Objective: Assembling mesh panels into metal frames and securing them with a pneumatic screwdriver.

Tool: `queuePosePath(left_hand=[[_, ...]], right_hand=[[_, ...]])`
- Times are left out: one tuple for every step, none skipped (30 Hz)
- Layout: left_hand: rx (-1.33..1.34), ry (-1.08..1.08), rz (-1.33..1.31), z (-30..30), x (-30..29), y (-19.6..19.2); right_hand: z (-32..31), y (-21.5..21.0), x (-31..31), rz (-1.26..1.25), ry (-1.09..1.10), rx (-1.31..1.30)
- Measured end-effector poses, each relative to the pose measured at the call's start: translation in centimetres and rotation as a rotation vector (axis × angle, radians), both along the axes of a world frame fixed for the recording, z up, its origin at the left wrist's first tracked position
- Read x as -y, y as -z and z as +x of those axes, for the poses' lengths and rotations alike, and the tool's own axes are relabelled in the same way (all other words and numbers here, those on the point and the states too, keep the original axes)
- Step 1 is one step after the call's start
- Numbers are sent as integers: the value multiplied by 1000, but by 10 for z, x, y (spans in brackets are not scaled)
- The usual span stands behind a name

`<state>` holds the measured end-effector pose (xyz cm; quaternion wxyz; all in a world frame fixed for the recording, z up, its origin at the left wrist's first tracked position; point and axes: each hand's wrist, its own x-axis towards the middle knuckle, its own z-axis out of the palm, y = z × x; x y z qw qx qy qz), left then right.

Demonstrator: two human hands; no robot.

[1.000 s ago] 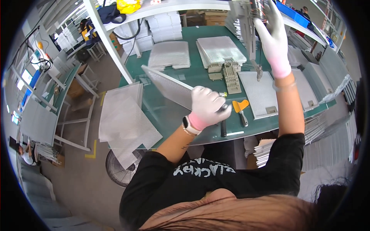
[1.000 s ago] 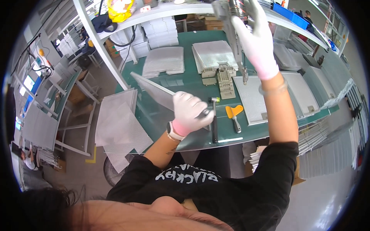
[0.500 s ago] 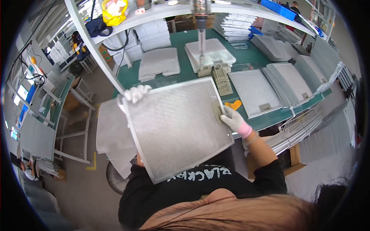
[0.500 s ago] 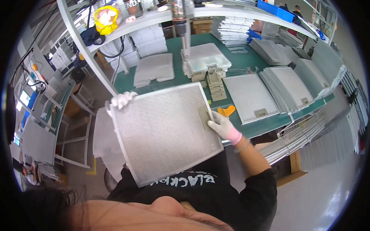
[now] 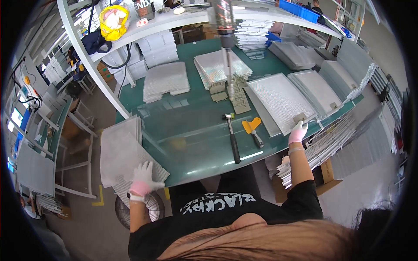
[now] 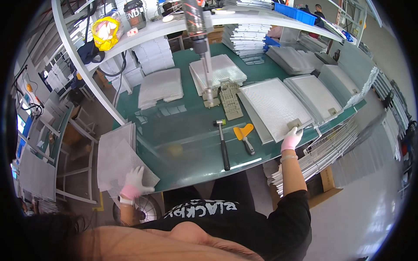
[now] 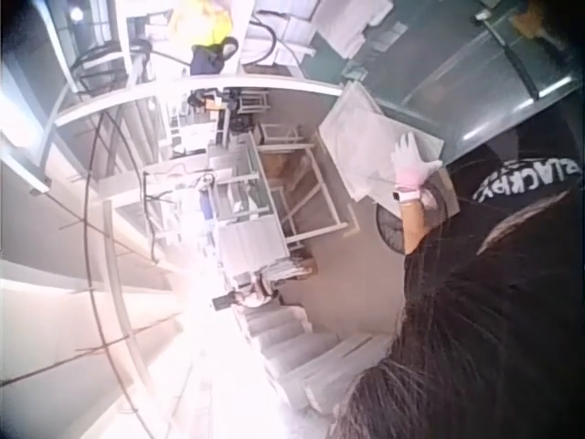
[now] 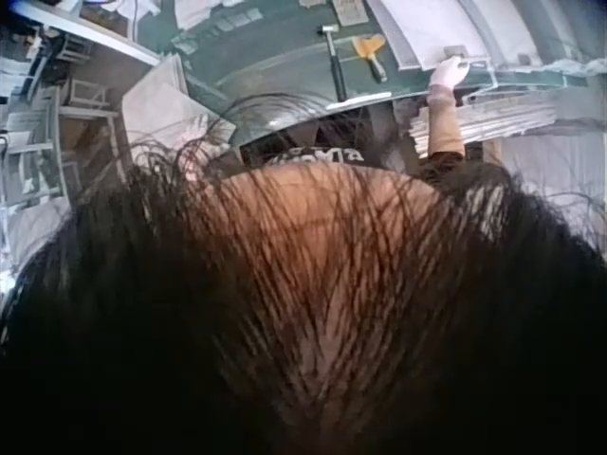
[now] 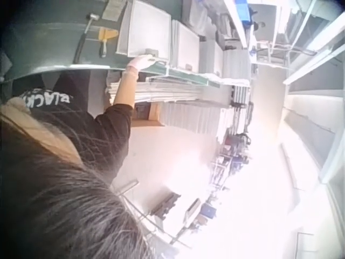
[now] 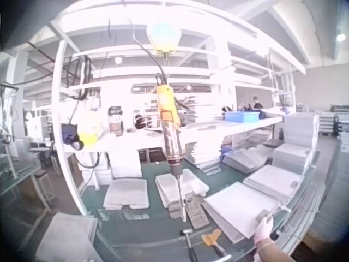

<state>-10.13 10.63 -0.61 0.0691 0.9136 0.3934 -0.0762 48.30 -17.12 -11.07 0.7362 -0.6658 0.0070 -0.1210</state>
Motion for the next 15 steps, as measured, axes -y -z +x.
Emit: queuePosePath(left_hand=[[1,-3,0,-4,14,0],[-32,-4,73,-6,27,1],[-64,-5,144,-10,35,4],[-65,-16,141,-16,37,11],[-10,16,181,-20,35,22],[37,40,226,-27,32,29],[28,27,228,-35,29,30],[156,60,159,-46,25,31],[294,116,87,-50,17,29],[296,120,85,-56,10,23],[477,36,105,-62,5,9],[656,-53,125,-64,5,-7],[662,-75,327,-61,8,-26],[672,-80,522,-52,8,-47],[656,-55,621,-45,9,-62]], right_hand=[[5,8,-5,37,13,33],[11,16,-12,36,12,33],[23,29,-16,-5,89,58],[28,34,-21,-46,156,82],[34,38,-20,-109,125,46],[25,35,-28,-107,105,40],[8,20,-32,-94,28,7],[-4,10,-35,-83,-46,-23],[6,23,-26,-45,-21,22],[9,33,-22,-46,-17,24],[11,40,-18,-88,-57,-17],[13,43,-16,-130,-100,-59],[1,38,-22,-109,-126,-71],[1,40,-15,-113,-112,-72],[2,44,-10,-106,-107,-41]])
